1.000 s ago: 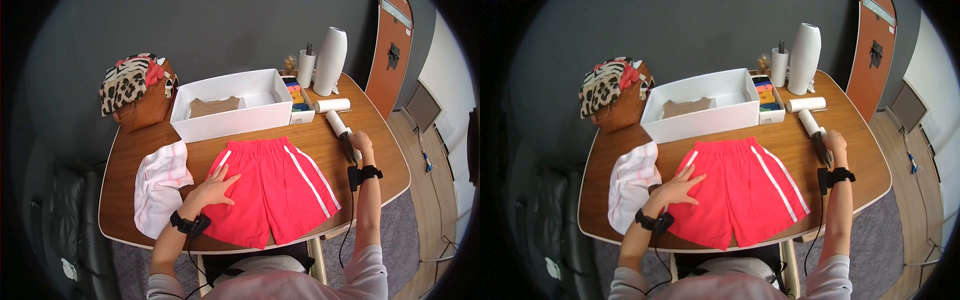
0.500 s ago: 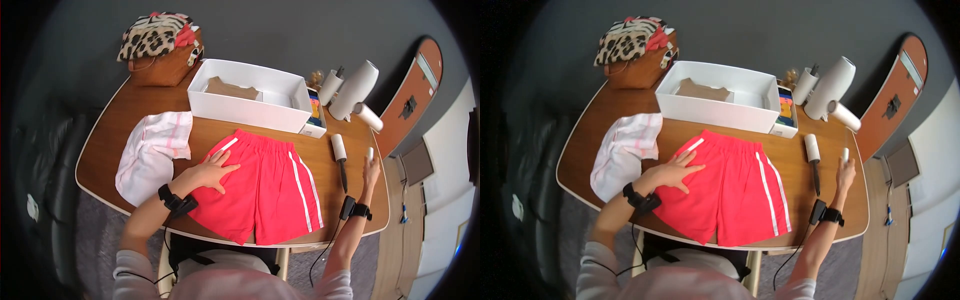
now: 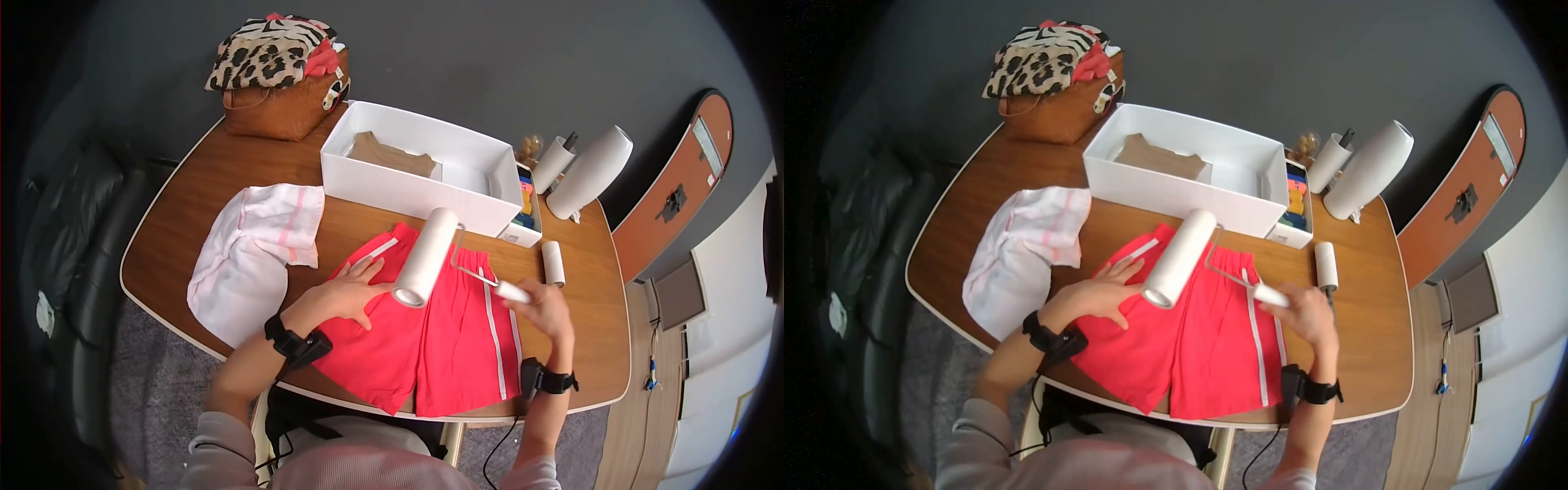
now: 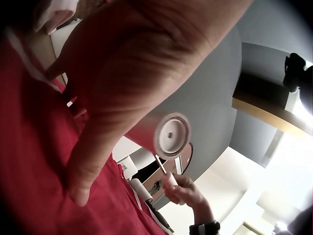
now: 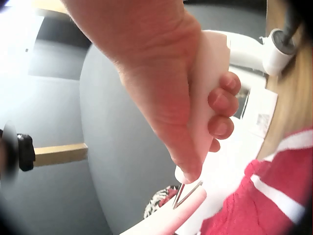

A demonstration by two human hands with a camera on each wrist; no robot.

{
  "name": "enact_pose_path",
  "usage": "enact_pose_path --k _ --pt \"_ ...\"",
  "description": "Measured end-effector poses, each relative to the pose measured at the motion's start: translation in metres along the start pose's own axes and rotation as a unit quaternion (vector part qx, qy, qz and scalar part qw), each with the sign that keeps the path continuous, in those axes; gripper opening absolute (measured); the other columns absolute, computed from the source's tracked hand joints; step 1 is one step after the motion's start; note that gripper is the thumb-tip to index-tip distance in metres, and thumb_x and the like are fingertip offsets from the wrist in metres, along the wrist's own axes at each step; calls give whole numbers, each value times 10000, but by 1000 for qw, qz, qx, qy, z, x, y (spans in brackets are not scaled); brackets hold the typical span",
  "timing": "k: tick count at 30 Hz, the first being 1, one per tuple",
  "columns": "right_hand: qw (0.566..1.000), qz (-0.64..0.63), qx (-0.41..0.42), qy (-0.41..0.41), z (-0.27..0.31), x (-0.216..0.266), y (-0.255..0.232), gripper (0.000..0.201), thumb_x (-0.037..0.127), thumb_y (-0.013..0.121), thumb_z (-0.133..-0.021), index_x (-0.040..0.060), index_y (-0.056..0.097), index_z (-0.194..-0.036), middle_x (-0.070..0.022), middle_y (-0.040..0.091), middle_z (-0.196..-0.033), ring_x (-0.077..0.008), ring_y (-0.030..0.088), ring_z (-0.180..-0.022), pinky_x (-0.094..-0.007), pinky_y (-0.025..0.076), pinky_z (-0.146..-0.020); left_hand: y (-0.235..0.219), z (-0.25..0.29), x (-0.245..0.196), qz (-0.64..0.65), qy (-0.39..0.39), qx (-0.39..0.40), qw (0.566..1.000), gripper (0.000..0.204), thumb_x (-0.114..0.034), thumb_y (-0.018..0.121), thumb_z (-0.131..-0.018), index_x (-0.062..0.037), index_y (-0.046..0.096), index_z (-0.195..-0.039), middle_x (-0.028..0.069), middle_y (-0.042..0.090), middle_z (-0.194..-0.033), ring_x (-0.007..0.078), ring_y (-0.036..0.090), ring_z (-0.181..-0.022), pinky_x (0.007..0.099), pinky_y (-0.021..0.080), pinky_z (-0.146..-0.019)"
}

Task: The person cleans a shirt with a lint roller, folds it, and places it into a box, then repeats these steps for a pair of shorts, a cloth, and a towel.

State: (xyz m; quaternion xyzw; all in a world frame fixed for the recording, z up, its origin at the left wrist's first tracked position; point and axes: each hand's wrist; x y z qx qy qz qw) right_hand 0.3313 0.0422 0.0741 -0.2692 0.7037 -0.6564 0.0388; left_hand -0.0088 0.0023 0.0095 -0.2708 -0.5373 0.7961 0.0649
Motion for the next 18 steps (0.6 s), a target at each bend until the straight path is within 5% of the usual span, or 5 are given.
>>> enact_pose_path --k 5,8,18 --pt "999 7 18 -33 -14 10 27 287 353 697 -677 120 634 -832 -134 611 -668 -297 607 -650 -376 482 -583 5 4 9 -2 25 -24 999 809 -396 749 -560 -154 430 -1263 198 104 -1415 331 42 -1317 561 155 -995" --pt "999 -25 27 -40 -13 7 37 297 348 697 -673 121 638 -857 -133 614 -683 -295 606 -652 -369 480 -580 2 7 11 -16 37 -18 999 835 -450 710 -603 -127 376 -1298 217 82 -1413 333 28 -1319 511 139 -1013" --pt "999 37 -11 32 -1 5 30 287 253 729 -629 92 637 -848 -101 613 -751 -276 597 -673 -338 464 -590 8 7 13 -10 41 -68 997 874 -429 744 -561 -221 353 -1314 194 127 -1413 276 81 -1323 504 164 -1003"
Point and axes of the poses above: each hand's wrist, its own z-axis away from the middle knuckle, its own y-axis out of the palm, x = y × z
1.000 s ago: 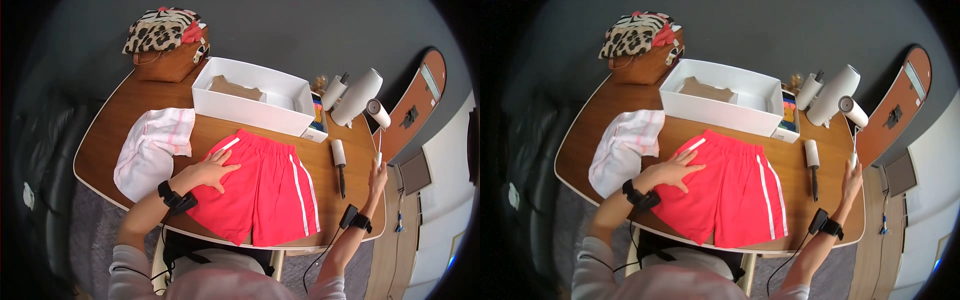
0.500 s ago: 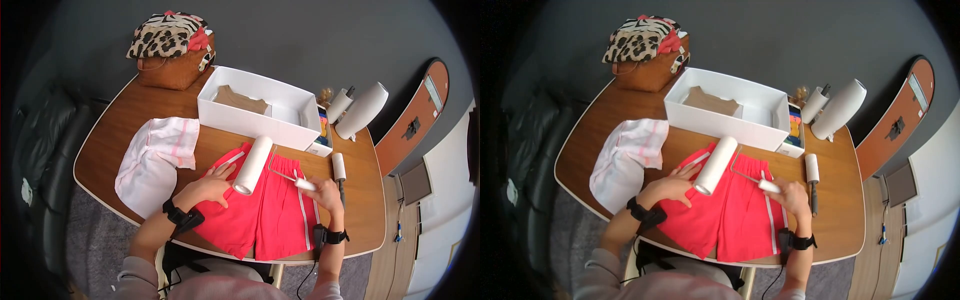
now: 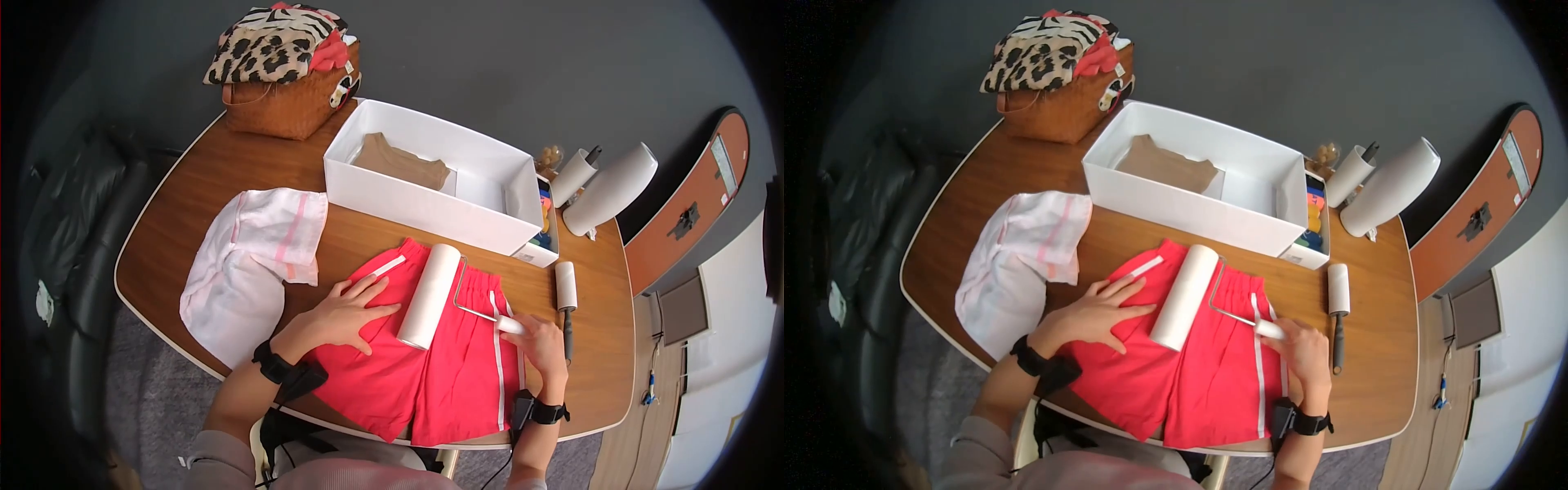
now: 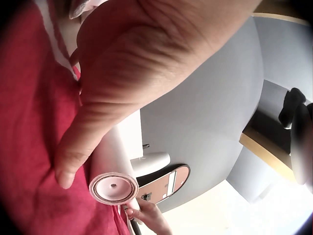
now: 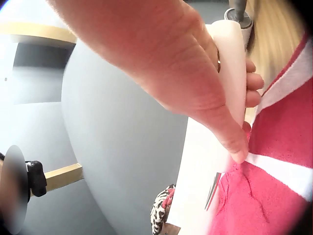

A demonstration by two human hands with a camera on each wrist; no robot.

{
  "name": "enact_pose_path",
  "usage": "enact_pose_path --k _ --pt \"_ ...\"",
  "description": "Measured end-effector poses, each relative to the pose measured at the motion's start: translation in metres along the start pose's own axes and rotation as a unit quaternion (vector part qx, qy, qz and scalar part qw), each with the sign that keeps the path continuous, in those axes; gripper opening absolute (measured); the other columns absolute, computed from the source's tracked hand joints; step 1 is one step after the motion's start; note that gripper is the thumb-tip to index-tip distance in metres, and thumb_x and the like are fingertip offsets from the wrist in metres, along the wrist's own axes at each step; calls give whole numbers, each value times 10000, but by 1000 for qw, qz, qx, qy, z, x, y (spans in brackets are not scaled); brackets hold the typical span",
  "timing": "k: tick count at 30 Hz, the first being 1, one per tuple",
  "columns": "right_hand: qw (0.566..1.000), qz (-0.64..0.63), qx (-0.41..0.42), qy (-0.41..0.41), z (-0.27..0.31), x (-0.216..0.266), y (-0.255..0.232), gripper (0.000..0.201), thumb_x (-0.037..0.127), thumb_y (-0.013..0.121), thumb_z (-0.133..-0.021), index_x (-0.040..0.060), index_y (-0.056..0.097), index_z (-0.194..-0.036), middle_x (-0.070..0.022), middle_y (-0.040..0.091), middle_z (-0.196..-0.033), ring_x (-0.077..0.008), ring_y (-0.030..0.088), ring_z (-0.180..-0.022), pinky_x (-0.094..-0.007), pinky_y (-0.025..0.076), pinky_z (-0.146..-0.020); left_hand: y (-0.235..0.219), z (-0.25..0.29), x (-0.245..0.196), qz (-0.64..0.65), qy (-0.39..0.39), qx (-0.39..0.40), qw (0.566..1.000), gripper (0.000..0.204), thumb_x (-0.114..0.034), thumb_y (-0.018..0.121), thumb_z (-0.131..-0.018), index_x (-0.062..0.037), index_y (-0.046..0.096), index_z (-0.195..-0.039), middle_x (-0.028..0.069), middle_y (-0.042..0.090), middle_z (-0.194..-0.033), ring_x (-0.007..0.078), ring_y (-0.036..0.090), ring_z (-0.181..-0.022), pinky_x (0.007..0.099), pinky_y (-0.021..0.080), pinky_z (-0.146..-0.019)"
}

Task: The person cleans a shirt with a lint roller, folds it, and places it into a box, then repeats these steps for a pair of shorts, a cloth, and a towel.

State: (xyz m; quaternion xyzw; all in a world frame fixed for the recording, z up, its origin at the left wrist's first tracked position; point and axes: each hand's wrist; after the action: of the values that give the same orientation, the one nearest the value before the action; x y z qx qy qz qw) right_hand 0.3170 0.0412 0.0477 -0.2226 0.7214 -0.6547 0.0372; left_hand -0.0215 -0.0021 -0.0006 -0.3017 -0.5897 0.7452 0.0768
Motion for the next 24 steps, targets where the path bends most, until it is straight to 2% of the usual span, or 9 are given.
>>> enact_pose_path --k 4,8,12,13,16,20,24 --pt "1000 -16 -7 -7 2 -8 -3 266 265 722 -628 100 635 -818 -95 607 -716 -281 593 -653 -351 465 -571 -1 -1 -1 4 -7 2 1000 876 -424 748 -557 -226 352 -1313 178 125 -1418 277 86 -1322 506 161 -1009" --pt "999 -29 3 20 4 -23 -8 260 218 729 -611 84 638 -815 -114 609 -739 -291 585 -687 -358 459 -605 0 -1 -1 10 -8 -1 1000 879 -413 753 -552 -229 353 -1312 165 122 -1422 276 87 -1323 504 155 -1015" --pt "998 -57 -14 37 5 -55 -8 277 146 740 -576 69 640 -822 -118 599 -750 -307 569 -727 -379 440 -652 -4 1 -3 5 -6 4 1000 848 -402 735 -589 -213 347 -1319 181 114 -1420 302 96 -1321 467 177 -1006" --pt "994 -78 -2 73 8 -76 -6 270 115 740 -555 60 633 -796 -110 593 -741 -306 555 -732 -384 425 -676 -3 1 -3 6 -5 7 1000 848 -402 734 -591 -213 344 -1320 181 110 -1421 302 92 -1322 468 175 -1007" --pt "998 -29 -14 55 11 -88 -13 248 109 736 -550 61 625 -766 -98 592 -747 -297 537 -748 -380 407 -705 -3 1 -3 6 -5 6 1000 848 -400 733 -596 -216 337 -1324 179 98 -1424 302 81 -1324 474 169 -1009" --pt "992 14 -50 119 15 -85 -18 270 80 732 -516 51 619 -759 -91 589 -759 -288 497 -804 -374 380 -751 -4 0 -2 10 -3 11 1000 849 -397 732 -600 -217 331 -1327 176 85 -1428 300 67 -1326 482 159 -1011" --pt "991 33 -73 110 19 -96 -16 277 83 724 -511 45 615 -762 -93 588 -762 -282 484 -817 -366 366 -773 -4 0 -3 12 -8 17 1000 852 -395 732 -601 -220 327 -1329 176 80 -1428 298 59 -1328 484 151 -1014"
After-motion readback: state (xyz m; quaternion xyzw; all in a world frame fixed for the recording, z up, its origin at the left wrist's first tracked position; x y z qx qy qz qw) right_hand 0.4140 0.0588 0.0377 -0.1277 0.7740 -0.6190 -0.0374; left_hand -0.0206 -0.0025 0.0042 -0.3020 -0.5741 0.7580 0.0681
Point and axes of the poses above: each hand's wrist, its own z-axis away from the middle knuckle, its own y-axis out of the palm, x = y × z
